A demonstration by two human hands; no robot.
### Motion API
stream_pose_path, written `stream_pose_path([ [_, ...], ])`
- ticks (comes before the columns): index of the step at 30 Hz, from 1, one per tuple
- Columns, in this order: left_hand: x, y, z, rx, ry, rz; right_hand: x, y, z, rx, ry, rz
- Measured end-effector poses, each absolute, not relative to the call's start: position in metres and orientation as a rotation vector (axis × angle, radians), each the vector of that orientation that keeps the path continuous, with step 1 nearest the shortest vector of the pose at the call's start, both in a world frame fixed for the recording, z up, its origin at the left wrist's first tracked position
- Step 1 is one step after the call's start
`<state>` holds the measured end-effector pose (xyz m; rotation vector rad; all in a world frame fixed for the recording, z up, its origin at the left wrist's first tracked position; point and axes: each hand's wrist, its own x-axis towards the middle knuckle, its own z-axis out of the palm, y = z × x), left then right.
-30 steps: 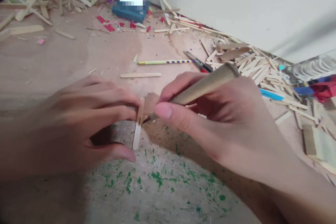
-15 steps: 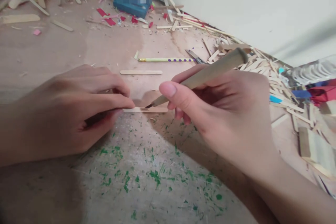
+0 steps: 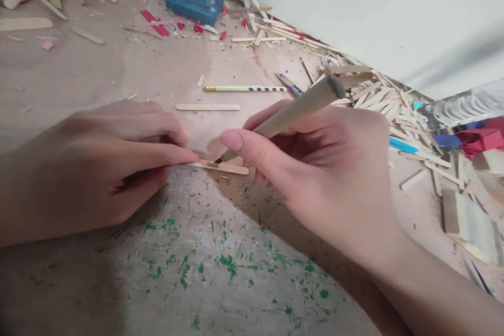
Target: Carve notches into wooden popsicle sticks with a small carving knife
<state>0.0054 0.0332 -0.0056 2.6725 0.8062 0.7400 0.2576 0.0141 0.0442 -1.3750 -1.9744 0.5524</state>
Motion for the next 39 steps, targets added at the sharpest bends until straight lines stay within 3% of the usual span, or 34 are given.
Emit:
stream_pose_path([
  [31,0.004,0.036,-0.011,2.732,0.768,0.734,0.251,0.010,0.037,-1.314,-2.094,0.278],
  [39,0.004,0.035,-0.014,2.719,0.774,0.752,0.250,0.008,0.037,-1.395,-1.998,0.352],
])
